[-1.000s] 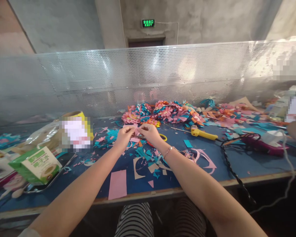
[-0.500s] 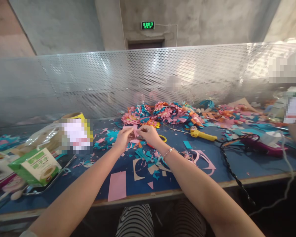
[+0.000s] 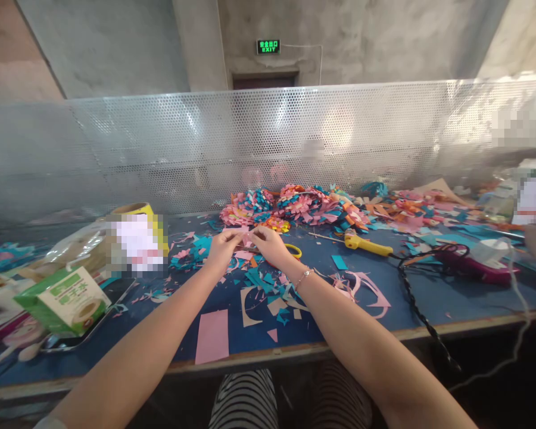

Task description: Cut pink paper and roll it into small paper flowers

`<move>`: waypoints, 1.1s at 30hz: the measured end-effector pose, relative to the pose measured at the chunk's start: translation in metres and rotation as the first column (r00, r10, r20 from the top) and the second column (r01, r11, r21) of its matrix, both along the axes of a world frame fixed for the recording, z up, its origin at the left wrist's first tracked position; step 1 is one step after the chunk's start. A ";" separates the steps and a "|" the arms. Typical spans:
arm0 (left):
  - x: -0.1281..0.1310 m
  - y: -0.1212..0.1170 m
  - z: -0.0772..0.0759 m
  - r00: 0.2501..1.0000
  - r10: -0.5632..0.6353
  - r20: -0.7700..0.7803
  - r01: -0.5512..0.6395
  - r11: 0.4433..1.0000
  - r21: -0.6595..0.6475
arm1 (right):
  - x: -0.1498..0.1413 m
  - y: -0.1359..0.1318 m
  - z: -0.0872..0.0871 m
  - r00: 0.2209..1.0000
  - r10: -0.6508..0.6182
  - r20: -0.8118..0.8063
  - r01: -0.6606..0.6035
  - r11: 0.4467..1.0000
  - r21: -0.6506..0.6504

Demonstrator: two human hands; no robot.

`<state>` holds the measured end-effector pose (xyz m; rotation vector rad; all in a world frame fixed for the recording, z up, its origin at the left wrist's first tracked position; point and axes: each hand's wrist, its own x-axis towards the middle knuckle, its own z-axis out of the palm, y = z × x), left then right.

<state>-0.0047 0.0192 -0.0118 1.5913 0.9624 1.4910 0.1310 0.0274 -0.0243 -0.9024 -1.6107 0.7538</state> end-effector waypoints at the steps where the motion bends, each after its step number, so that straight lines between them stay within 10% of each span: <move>1: 0.000 0.000 0.000 1.000 0.001 0.002 -0.001 1.000 -0.002 | 0.000 0.000 0.000 1.000 -0.017 0.007 0.017 1.000 0.009; 12: 0.000 0.002 -0.002 0.998 -0.064 0.009 0.065 0.997 -0.038 | 0.002 -0.003 0.005 0.994 -0.066 0.087 0.063 0.998 0.031; 19: 0.000 0.003 -0.004 0.999 -0.031 0.019 0.031 0.999 -0.015 | 0.000 -0.007 0.006 0.971 0.097 -0.220 -0.124 0.986 -0.113; 33: 0.003 -0.004 0.007 0.902 -0.163 0.400 0.300 0.903 -0.307 | 0.012 -0.014 0.016 0.970 -0.179 0.161 0.106 0.918 0.382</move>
